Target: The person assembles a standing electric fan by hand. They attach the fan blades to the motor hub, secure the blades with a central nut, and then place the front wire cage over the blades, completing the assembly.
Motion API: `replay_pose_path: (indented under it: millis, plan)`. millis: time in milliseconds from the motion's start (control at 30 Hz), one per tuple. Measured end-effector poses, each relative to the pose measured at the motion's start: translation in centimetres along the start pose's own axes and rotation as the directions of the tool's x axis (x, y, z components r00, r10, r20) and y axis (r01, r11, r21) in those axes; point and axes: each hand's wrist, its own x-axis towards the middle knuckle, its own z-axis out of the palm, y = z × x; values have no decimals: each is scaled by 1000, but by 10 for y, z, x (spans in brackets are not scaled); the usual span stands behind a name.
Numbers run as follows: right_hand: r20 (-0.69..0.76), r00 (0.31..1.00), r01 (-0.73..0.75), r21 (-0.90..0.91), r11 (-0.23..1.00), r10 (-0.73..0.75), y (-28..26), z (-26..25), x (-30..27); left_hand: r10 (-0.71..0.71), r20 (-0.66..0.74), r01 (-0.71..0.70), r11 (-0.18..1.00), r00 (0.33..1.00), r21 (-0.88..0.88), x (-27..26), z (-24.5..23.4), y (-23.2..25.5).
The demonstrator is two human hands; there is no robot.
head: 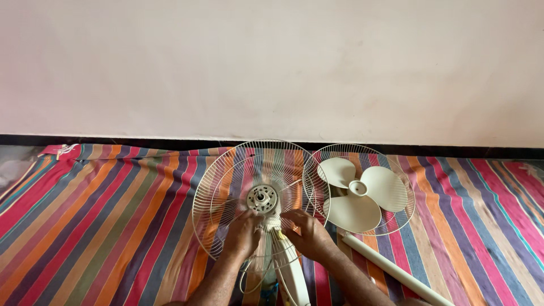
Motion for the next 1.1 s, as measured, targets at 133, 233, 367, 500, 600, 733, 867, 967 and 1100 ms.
replay_pose_path:
  millis: [133,233,367,500,600,733,867,967,1100]
  plan:
    - [40,996,-81,-43,996,82,-7,1,-1,71,-69,-73,997,995,-24,5,14,-8]
    - [57,986,-149,-102,984,156,-6,2,0,116,-206,-149,977,972,-154,8,25,-14]
    - [52,984,-163,-141,976,172,-2,3,-2,40,-215,-85,975,976,-204,16,31,-18]
    - [76,960,-255,-163,953,270,-4,5,1,-156,-57,147,978,986,-148,20,29,-12]
    - [70,950,-288,-175,941,304,-6,2,3,126,-216,-127,992,968,10,17,27,-7]
    - [67,957,-269,-146,952,281,-9,-2,3,2,-94,-5,1000,996,-27,17,22,3]
    - [-12,975,-222,-98,970,222,-4,-7,6,-20,-19,20,1000,1000,-7,17,15,11]
    - [-82,971,-226,14,974,226,5,-9,7,12,-25,-11,999,1000,40,10,11,12]
    - [-238,950,-157,207,966,205,24,-22,13,8,-26,-7,999,1000,43,9,8,15]
